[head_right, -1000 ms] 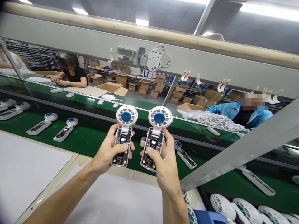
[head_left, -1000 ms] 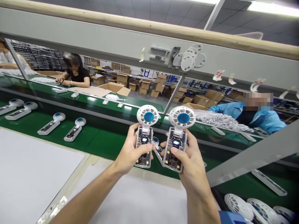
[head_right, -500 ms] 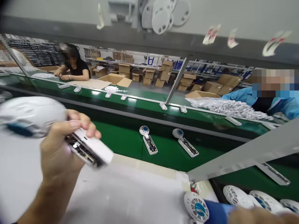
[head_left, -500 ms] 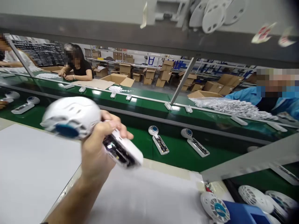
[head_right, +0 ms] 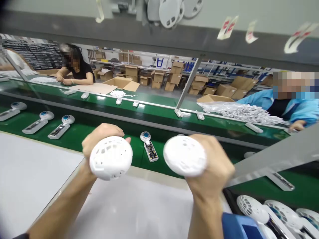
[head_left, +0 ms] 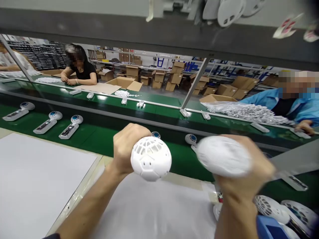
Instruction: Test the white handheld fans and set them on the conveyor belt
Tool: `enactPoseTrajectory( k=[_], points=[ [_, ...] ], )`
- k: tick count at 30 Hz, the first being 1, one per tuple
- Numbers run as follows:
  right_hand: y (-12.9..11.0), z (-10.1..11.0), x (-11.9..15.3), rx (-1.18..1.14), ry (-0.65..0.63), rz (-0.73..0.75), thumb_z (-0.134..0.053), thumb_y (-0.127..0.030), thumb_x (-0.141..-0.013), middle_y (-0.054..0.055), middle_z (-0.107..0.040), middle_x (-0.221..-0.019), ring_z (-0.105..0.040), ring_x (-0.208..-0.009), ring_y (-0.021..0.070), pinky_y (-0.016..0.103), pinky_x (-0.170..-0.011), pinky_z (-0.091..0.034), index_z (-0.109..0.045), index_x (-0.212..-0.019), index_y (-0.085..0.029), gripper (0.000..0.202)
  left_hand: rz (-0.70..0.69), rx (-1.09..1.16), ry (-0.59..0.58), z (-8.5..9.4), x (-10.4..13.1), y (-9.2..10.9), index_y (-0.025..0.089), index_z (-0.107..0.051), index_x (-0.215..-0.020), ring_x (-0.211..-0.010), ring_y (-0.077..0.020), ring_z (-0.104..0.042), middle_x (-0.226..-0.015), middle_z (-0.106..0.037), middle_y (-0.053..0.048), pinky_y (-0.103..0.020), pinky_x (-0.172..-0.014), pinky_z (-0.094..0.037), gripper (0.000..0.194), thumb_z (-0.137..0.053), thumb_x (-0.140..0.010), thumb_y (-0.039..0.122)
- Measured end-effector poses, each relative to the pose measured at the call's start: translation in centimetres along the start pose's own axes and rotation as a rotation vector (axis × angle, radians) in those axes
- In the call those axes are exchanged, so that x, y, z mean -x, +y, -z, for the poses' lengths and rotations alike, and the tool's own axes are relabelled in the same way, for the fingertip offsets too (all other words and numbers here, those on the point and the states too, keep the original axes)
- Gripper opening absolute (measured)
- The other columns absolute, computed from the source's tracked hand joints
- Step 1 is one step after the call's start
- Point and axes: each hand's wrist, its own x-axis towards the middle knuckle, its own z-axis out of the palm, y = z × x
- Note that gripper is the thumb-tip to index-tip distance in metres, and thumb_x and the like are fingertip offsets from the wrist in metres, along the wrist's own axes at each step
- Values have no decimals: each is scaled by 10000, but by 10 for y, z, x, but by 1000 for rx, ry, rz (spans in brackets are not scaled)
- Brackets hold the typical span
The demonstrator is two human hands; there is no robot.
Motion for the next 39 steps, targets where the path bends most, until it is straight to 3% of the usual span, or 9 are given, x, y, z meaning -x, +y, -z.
enactPoseTrajectory(
  k=[4,8,12,17,22,27,30,35,39],
  points=[
    [26,-29,-18,102,-19,150,-732,-238,-693,84,-666,-986,-617,-872,287,415,-792,-496,-650,-915,-228,237,16,12,-128,-6,2,-25,226,-578,-1021,-845,-209,-606,-917,-637,-47,-302,-742,-466,369,-748,-700,163],
    [68,-50,-20,60,-164,-304,-803,-346,-643,98,-715,-978,-654,-927,301,363,-778,-502,-658,-987,-148,422,311,23,-212,-14,8,-45,244,-397,-1216,-934,-205,-617,-1074,-597,-41,-266,-746,-454,680,-805,-672,264],
    [108,-75,-12,97,-285,-466,-734,-420,-749,119,-743,-928,-687,-920,308,352,-750,-522,-695,-969,-99,391,548,-71,-304,-30,16,-72,247,-435,-1172,-875,-191,-603,-1013,-614,-11,-268,-742,-440,569,-775,-729,362],
    [137,-95,-6,313,-345,-492,-683,-322,-861,88,-724,-1003,-671,-979,252,422,-915,-496,-685,-1053,-131,270,605,-123,-371,-43,34,-112,234,-539,-1158,-926,-191,-629,-1044,-652,-20,-257,-788,-459,503,-711,-695,141],
    [147,-93,-8,497,-320,-483,-618,-250,-926,94,-637,-1231,-614,-1114,224,424,-1002,-461,-627,-1217,-153,307,709,-269,-324,-42,46,-134,224,-413,-1351,-965,-236,-649,-1145,-649,-86,-307,-804,-483,632,-622,-761,137],
    [153,-90,2,756,-224,-534,-552,-252,-919,242,-392,-1485,-348,-1399,396,486,-1102,-339,-450,-1454,-92,567,754,-445,-275,-40,58,-155,198,-218,-1484,-1161,-299,-593,-1378,-493,-180,-376,-887,-492,682,-551,-889,221],
    [157,-93,8,845,-272,-530,-545,-223,-918,266,-421,-1462,-319,-1419,395,459,-1139,-278,-447,-1440,-33,564,761,-568,-283,-37,65,-167,151,-199,-1509,-1187,-301,-569,-1362,-465,-206,-393,-916,-487,682,-501,-898,128],
    [157,-90,7,887,-355,-542,-488,-153,-922,175,-598,-1242,-544,-1193,369,494,-991,-405,-495,-1375,-161,453,708,-804,-311,-32,63,-169,129,-433,-1397,-1364,-326,-368,-1437,-394,-168,-518,-1097,-348,471,-512,-932,147],
    [157,-90,3,861,-438,-555,-571,-183,-902,131,-596,-1178,-582,-1102,284,403,-911,-464,-472,-1345,-158,455,680,-852,-515,-39,59,-157,143,-577,-1228,-1156,-248,-551,-1231,-578,-107,-470,-1010,-435,321,-528,-976,335]
  ],
)
